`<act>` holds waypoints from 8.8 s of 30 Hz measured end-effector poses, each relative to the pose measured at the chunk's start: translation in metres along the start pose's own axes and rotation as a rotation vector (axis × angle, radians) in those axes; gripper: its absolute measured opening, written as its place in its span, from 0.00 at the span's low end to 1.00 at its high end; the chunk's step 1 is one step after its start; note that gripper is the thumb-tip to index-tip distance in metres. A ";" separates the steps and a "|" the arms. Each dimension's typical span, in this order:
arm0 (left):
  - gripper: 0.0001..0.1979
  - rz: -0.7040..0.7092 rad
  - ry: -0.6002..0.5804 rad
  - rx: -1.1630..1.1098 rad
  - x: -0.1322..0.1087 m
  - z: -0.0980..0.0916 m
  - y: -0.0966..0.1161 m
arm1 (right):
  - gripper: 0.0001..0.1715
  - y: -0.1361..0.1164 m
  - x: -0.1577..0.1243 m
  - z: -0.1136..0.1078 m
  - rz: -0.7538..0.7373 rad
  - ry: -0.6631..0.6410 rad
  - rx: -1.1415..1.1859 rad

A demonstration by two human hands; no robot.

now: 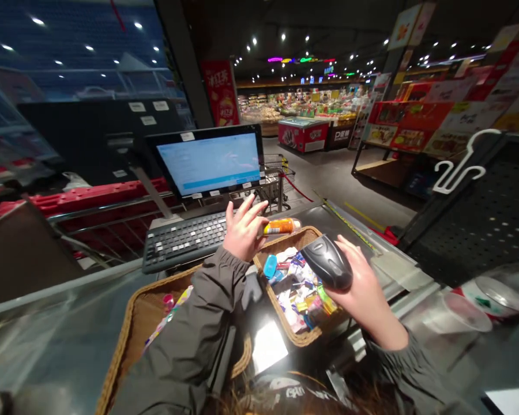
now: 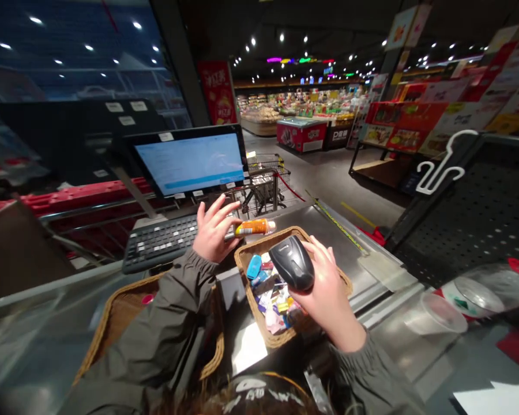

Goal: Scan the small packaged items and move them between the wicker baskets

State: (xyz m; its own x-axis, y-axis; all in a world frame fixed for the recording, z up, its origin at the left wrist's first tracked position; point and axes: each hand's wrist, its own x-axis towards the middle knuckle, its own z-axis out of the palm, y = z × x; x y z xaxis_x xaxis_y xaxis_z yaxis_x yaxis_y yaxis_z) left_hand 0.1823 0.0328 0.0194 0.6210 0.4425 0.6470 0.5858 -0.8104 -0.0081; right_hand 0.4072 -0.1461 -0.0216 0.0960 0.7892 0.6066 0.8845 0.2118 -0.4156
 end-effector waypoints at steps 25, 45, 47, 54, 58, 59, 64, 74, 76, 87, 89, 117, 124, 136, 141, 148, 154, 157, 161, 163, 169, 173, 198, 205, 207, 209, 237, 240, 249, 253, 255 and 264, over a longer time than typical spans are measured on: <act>0.12 -0.180 0.150 0.116 -0.081 -0.122 -0.073 | 0.25 -0.150 0.030 0.029 -0.398 -0.095 0.107; 0.11 -0.177 0.112 0.069 -0.110 -0.108 -0.082 | 0.30 -0.150 0.014 0.042 -0.336 -0.151 0.058; 0.11 -0.169 0.092 0.065 -0.115 -0.105 -0.083 | 0.29 -0.149 0.012 0.046 -0.330 -0.163 0.058; 0.11 -0.202 0.015 0.067 -0.136 -0.098 -0.088 | 0.30 -0.147 0.008 0.060 -0.300 -0.213 0.077; 0.11 -0.246 -0.085 0.070 -0.155 -0.093 -0.093 | 0.27 -0.145 0.005 0.068 -0.275 -0.256 0.097; 0.11 -0.255 -0.119 0.069 -0.161 -0.091 -0.095 | 0.27 -0.144 0.005 0.069 -0.271 -0.266 0.101; 0.11 -0.294 -0.269 0.039 -0.189 -0.076 -0.099 | 0.27 -0.138 0.003 0.078 -0.253 -0.310 0.117; 0.15 -0.337 -0.593 -0.030 -0.214 -0.023 -0.091 | 0.27 -0.130 0.000 0.086 -0.220 -0.349 0.131; 0.15 -0.341 -0.623 -0.023 -0.219 -0.015 -0.090 | 0.25 -0.127 -0.001 0.086 -0.212 -0.354 0.127; 0.28 -0.152 -0.567 -0.035 -0.189 -0.023 -0.056 | 0.35 -0.068 -0.019 0.058 -0.006 -0.304 0.031; 0.29 -0.076 -0.541 -0.069 -0.171 -0.016 -0.045 | 0.34 -0.050 -0.021 0.045 0.060 -0.229 0.003; 0.27 0.717 -0.855 -0.266 -0.025 0.216 0.120 | 0.34 0.051 -0.052 -0.032 0.274 0.012 -0.111; 0.16 0.692 -0.848 -0.364 -0.023 0.222 0.097 | 0.35 0.055 -0.050 -0.030 0.277 0.008 -0.123; 0.15 0.496 -0.813 -0.311 -0.022 0.206 0.078 | 0.31 0.045 -0.041 -0.021 0.233 0.022 -0.120; 0.10 0.335 -0.868 -0.254 -0.024 0.201 0.074 | 0.32 0.041 -0.043 -0.018 0.247 -0.001 -0.124; 0.20 0.337 -0.782 -0.193 -0.035 0.200 0.079 | 0.32 0.037 -0.044 -0.018 0.233 0.004 -0.133; 0.40 0.558 -0.772 -0.224 -0.045 0.197 0.080 | 0.31 0.038 -0.047 -0.020 0.231 0.010 -0.132; 0.35 0.644 -0.723 -0.226 -0.050 0.198 0.081 | 0.31 0.039 -0.047 -0.021 0.242 0.005 -0.122; 0.17 0.647 -0.662 -0.257 -0.050 0.203 0.085 | 0.31 0.038 -0.046 -0.022 0.249 0.011 -0.117; 0.14 0.638 -0.674 -0.286 -0.046 0.204 0.087 | 0.31 0.038 -0.046 -0.023 0.249 0.014 -0.110; 0.09 0.516 -0.687 -0.309 -0.032 0.192 0.085 | 0.32 0.042 -0.047 -0.026 0.252 0.026 -0.104; 0.12 0.286 -0.564 -0.347 -0.014 0.160 0.074 | 0.31 0.043 -0.046 -0.025 0.245 0.031 -0.115; 0.11 -0.124 0.288 -0.212 -0.070 -0.060 -0.067 | 0.28 -0.108 0.037 0.012 -0.412 -0.117 0.056; 0.12 -0.184 0.330 -0.153 -0.098 -0.088 -0.089 | 0.31 -0.132 0.033 0.022 -0.494 -0.157 0.100; 0.13 -0.197 0.344 -0.157 -0.104 -0.091 -0.093 | 0.32 -0.137 0.031 0.023 -0.497 -0.160 0.113; 0.13 -0.206 0.350 -0.155 -0.108 -0.093 -0.095 | 0.31 -0.141 0.029 0.023 -0.494 -0.158 0.121; 0.14 -0.432 0.051 -0.178 -0.179 -0.064 -0.097 | 0.29 -0.146 0.004 0.049 -0.339 -0.321 0.128; 0.14 -0.454 -0.050 -0.194 -0.189 -0.058 -0.094 | 0.30 -0.144 0.002 0.053 -0.317 -0.344 0.134; 0.14 -0.464 -0.349 -0.268 -0.214 -0.034 -0.073 | 0.23 -0.136 -0.006 0.069 -0.304 -0.401 0.143; 0.15 -0.451 -0.460 -0.282 -0.226 -0.019 -0.069 | 0.23 -0.134 -0.009 0.073 -0.292 -0.432 0.150; 0.16 -0.434 -0.517 -0.280 -0.233 -0.011 -0.067 | 0.22 -0.131 -0.011 0.073 -0.276 -0.428 0.149; 0.18 -0.389 -0.598 -0.188 -0.244 0.000 -0.056 | 0.28 -0.109 -0.013 0.071 -0.233 -0.405 0.137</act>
State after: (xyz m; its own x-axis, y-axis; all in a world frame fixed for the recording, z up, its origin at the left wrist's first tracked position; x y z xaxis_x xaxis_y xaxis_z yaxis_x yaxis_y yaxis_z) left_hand -0.0019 -0.0293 -0.1378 0.5957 0.8017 0.0500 0.7558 -0.5805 0.3029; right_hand 0.2769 -0.1390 -0.0324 -0.3071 0.8666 0.3932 0.7904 0.4624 -0.4018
